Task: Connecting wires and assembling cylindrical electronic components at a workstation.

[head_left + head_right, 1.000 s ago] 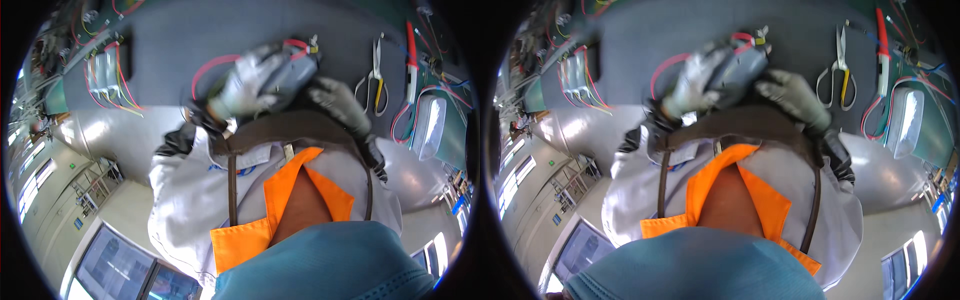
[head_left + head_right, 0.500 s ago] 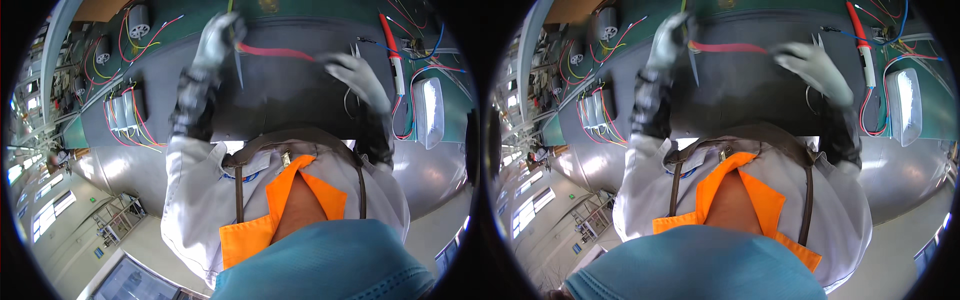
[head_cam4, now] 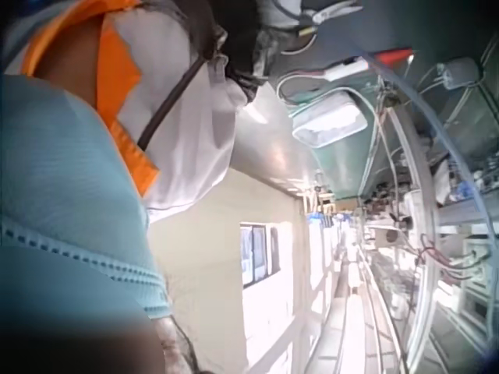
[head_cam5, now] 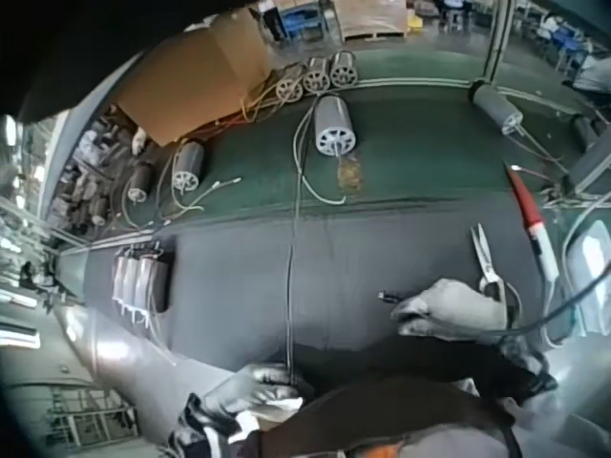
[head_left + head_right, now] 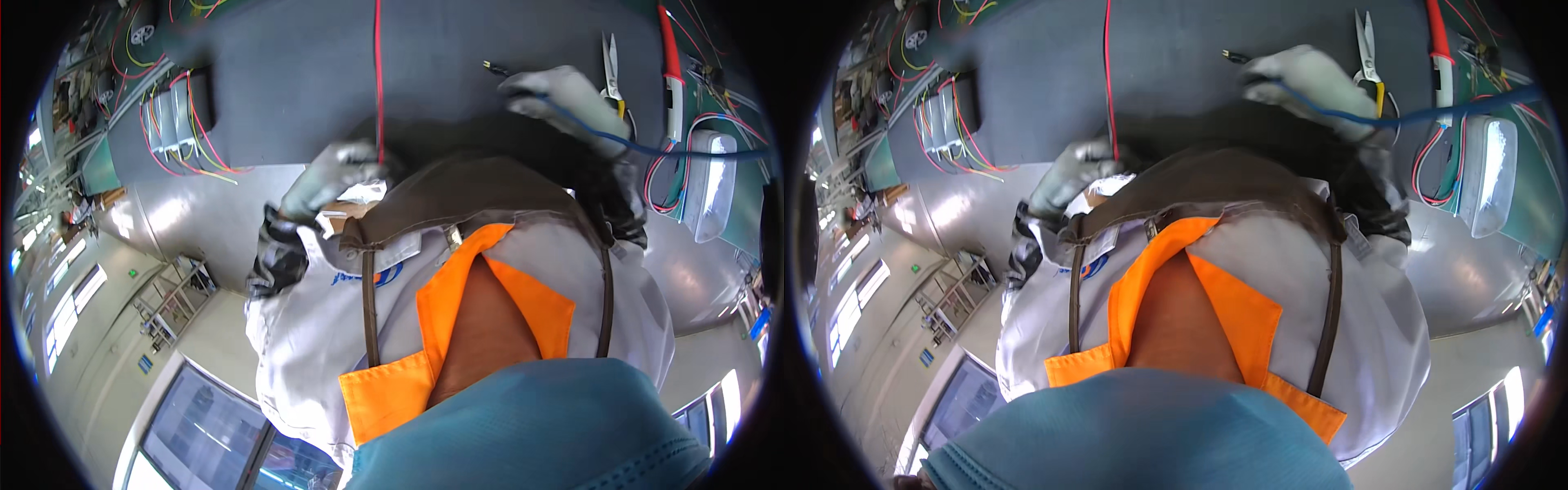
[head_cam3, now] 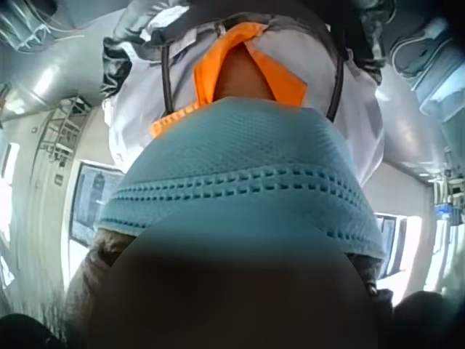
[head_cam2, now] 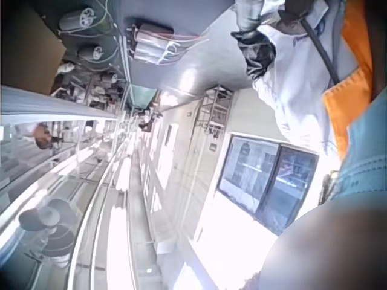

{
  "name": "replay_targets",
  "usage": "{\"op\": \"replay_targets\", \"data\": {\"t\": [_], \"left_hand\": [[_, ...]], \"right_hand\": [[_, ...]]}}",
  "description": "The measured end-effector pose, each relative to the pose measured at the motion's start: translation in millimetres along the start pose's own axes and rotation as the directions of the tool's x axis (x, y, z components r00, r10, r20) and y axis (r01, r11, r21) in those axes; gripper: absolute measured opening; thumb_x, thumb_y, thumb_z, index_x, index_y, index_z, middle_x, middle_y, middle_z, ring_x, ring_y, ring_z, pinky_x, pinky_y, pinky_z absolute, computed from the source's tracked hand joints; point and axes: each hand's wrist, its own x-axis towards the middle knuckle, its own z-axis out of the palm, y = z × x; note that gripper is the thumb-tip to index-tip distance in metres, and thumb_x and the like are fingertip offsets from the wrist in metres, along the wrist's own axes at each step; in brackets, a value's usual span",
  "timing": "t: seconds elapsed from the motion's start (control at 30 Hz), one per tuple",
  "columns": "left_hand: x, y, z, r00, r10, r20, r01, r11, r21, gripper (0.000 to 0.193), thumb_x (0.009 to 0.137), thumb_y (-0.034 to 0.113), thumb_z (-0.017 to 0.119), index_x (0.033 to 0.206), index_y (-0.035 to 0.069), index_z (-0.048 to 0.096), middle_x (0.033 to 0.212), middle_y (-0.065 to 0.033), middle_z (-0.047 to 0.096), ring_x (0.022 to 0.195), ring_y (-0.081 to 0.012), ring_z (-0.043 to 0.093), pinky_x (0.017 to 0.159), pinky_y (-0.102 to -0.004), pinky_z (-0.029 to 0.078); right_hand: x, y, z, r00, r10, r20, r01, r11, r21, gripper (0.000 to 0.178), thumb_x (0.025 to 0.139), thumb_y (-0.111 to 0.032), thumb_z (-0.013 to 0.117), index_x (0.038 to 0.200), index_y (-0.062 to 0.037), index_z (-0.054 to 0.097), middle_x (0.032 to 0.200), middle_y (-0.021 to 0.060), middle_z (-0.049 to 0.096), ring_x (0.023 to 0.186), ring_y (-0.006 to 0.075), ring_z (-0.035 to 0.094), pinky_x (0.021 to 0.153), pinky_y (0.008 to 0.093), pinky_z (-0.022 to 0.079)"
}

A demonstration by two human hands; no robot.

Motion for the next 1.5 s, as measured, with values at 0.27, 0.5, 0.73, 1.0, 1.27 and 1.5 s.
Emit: {"op": "replay_targets", "data": {"t": [0.27,0.5,0.73,1.0,1.27,1.5], "left_hand": [[101.6,88.7,51.9,0.783,0.568,-0.252,-0.621,0.731,-0.282,0.037,0.103,0.030,0.063,0.120,-0.002,0.066,0.103,-0.0085,0.074,0.097,-0.0160,0.070,0.087,-0.0300,0.055],[128.3,104.8,68.2,0.774,0.569,-0.279,-0.632,0.658,-0.410,0.029,0.107,0.025,0.057,0.116,-0.002,0.066,0.101,-0.0073,0.073,0.090,-0.0131,0.069,0.084,-0.0283,0.054],[117.1,116.4,77.5,0.885,0.450,-0.119,-0.416,0.650,-0.636,0.034,0.110,0.023,0.051,0.115,-0.006,0.067,0.101,-0.0083,0.074,0.091,-0.0136,0.069,0.085,-0.0271,0.054],[129.7,103.2,60.9,0.515,0.833,-0.201,-0.806,0.551,0.217,0.043,0.111,0.027,0.045,0.125,-0.010,0.063,0.104,-0.0106,0.074,0.095,-0.0149,0.070,0.088,-0.0278,0.054],[112.9,112.8,77.0,0.652,0.711,-0.263,-0.753,0.649,-0.113,0.040,0.111,0.025,0.047,0.122,-0.010,0.063,0.104,-0.0108,0.074,0.095,-0.0146,0.070,0.088,-0.0285,0.054],[128.2,109.5,89.9,0.814,0.527,-0.246,-0.580,0.759,-0.295,0.030,0.109,0.024,0.052,0.113,-0.002,0.067,0.097,-0.0071,0.073,0.087,-0.0130,0.068,0.079,-0.0273,0.053]], "right_hand": [[-11.3,-83.2,-1.5,0.790,0.083,-0.608,0.260,0.853,0.453,0.039,0.097,-0.026,0.069,0.128,-0.0038,0.069,0.115,0.0138,0.074,0.096,0.0203,0.071,0.082,0.0304,0.054],[-2.8,-90.9,15.5,0.646,0.295,-0.704,0.087,0.888,0.452,0.048,0.099,-0.019,0.066,0.141,0.0027,0.058,0.085,0.0095,0.075,0.066,0.0096,0.066,0.062,0.0248,0.051],[2.1,-82.9,15.4,0.595,0.229,-0.770,0.105,0.928,0.357,0.047,0.098,-0.017,0.066,0.140,0.0025,0.058,0.087,0.0106,0.075,0.067,0.0108,0.067,0.063,0.0255,0.052],[-1.7,-77.3,17.3,0.556,0.178,-0.812,0.145,0.941,0.305,0.047,0.098,-0.016,0.066,0.140,0.0022,0.058,0.090,0.0113,0.076,0.068,0.0120,0.069,0.064,0.0263,0.053],[2.9,-81.1,21.6,0.552,0.130,-0.824,0.154,0.955,0.254,0.047,0.097,-0.015,0.066,0.140,0.0021,0.058,0.092,0.0119,0.076,0.068,0.0131,0.070,0.065,0.0269,0.054],[4.7,-89.0,22.5,0.576,0.199,-0.792,-0.058,0.977,0.203,0.047,0.097,-0.014,0.065,0.141,-0.0005,0.058,0.114,0.0155,0.075,0.081,0.0221,0.076,0.074,0.0315,0.058]]}}
